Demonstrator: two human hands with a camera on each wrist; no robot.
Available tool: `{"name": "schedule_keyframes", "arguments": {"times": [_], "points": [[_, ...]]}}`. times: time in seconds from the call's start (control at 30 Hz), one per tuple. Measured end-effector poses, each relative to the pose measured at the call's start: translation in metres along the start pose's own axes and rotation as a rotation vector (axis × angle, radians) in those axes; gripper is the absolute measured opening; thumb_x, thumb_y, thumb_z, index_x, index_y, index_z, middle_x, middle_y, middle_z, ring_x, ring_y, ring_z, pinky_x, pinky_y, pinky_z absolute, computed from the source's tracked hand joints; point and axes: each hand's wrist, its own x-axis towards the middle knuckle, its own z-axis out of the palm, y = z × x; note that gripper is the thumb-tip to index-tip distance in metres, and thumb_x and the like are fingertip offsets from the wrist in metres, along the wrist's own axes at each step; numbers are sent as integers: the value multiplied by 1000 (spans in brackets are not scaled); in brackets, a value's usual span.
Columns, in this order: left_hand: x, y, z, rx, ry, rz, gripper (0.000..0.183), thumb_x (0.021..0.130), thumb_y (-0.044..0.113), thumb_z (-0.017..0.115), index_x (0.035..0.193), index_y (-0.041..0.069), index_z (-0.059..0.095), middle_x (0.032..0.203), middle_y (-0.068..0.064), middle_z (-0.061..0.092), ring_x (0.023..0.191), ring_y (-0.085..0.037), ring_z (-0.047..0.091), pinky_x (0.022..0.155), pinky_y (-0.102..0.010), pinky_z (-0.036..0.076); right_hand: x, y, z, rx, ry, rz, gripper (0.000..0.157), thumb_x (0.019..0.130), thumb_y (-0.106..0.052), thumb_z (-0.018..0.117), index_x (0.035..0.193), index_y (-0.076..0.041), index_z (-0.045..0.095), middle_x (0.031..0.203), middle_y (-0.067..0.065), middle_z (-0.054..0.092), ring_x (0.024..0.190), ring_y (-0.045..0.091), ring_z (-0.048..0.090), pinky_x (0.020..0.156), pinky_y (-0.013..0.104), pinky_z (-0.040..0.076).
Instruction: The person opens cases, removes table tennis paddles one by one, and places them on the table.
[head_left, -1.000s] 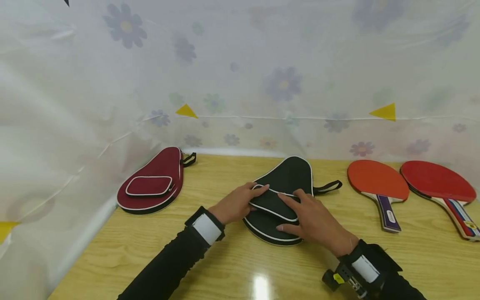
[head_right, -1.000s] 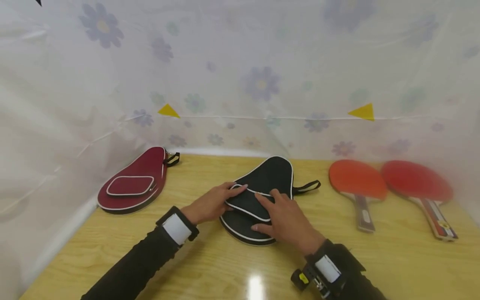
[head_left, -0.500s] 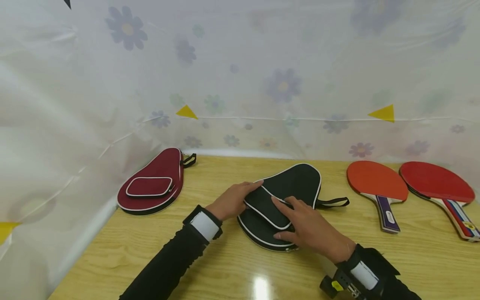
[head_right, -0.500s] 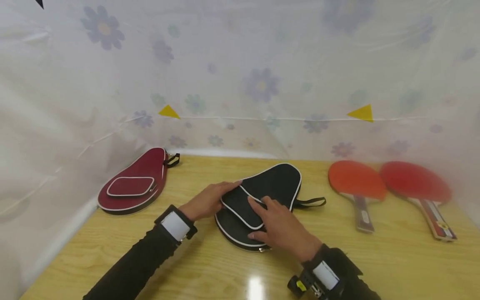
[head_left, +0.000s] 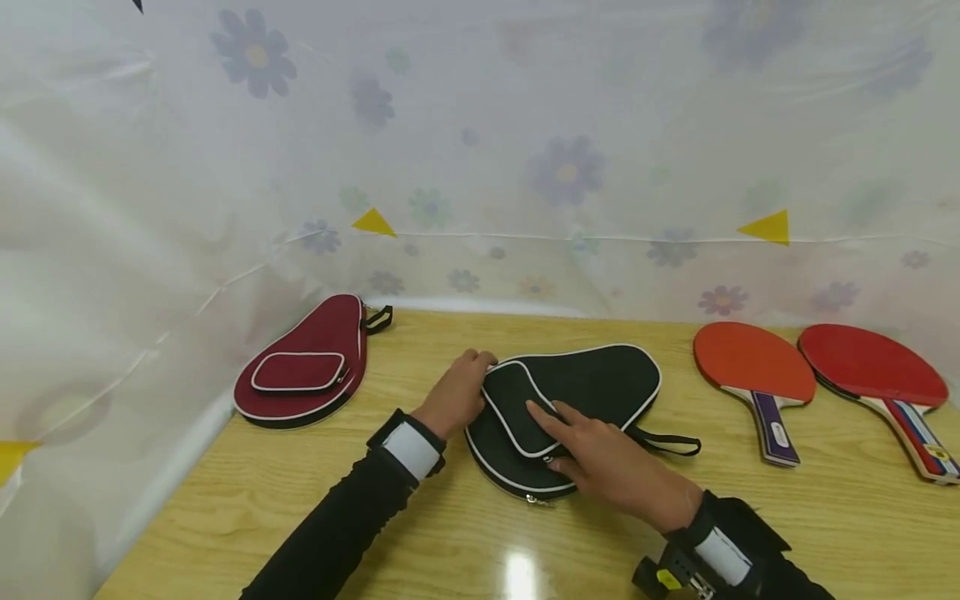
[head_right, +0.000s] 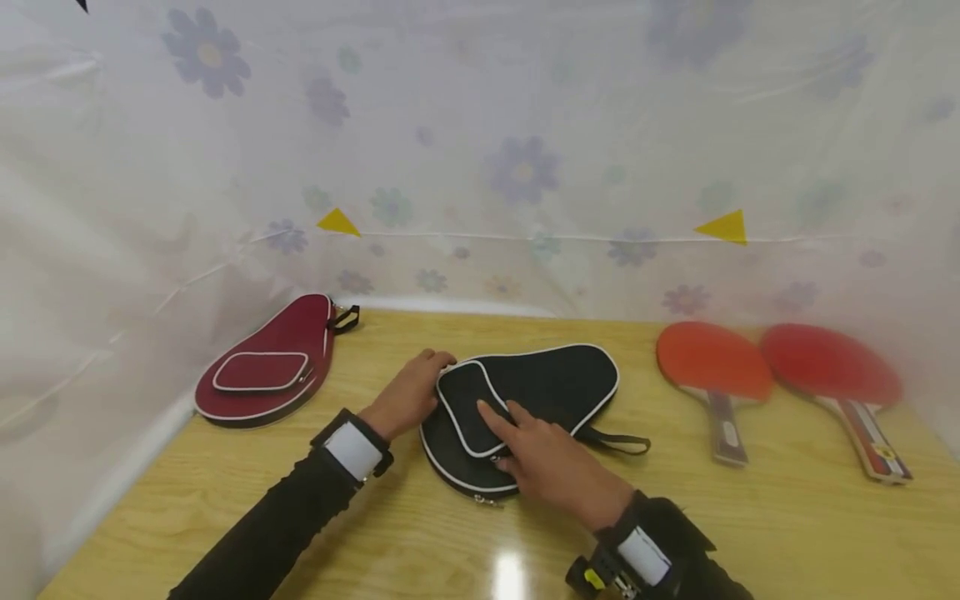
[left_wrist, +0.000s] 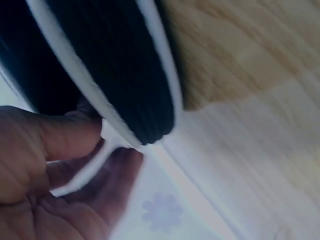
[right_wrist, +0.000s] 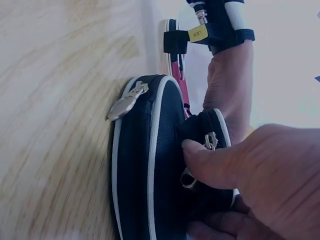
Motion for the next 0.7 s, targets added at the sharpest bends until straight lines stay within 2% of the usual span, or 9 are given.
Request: {"name": "schedule_keyframes", "arguments": {"times": [0.1, 0.17, 0.3, 0.37, 0.53, 0.7], "points": [[-8, 8, 1, 52, 76, -35, 35, 87, -14, 63, 120, -7, 58, 107, -25, 59, 95, -38, 61, 79, -43, 55, 1, -2, 3, -24, 39, -4, 68, 92, -11, 73, 153, -4, 43, 138, 38, 49, 97, 42, 70, 81, 49, 56], [-15, 15, 1, 73, 106, -53, 34, 88, -11, 62, 121, -8, 56, 106, -26, 60, 93, -38, 61, 75, -44, 56, 1, -3, 5, -30, 56, 6, 67, 91, -11, 74, 152, -4, 45, 137, 38, 51, 96, 42, 70, 80, 49, 56], [-29, 27, 0, 63, 87, -82, 46, 90, -7, 61, 134, -10, 49, 109, -29, 61, 96, -40, 62, 72, -47, 56, 3, -7, 8, -49, 81, 24, 67, 90, -15, 76, 150, -5, 48, 134, 38, 53, 94, 43, 70, 77, 48, 57], [-32, 30, -1, 37, 66, -88, 52, 89, -8, 60, 139, -10, 45, 111, -29, 61, 99, -41, 62, 75, -48, 56, 5, -10, 9, -72, 99, 28, 67, 89, -16, 77, 149, -5, 50, 132, 38, 55, 91, 43, 71, 73, 47, 57], [-32, 28, -3, -13, 64, -31, 54, 89, -10, 58, 141, -11, 46, 110, -29, 64, 98, -41, 65, 82, -49, 55, 7, -18, 11, -153, 134, 50, 67, 87, -21, 80, 145, -3, 53, 126, 37, 59, 84, 40, 72, 69, 48, 57], [-28, 20, -1, -47, 40, 38, 53, 90, -10, 58, 142, -11, 46, 111, -28, 65, 100, -42, 65, 85, -49, 53, 9, -21, 8, -145, 99, 53, 69, 87, -27, 80, 145, -3, 53, 123, 34, 63, 90, 42, 71, 72, 52, 56]]}}
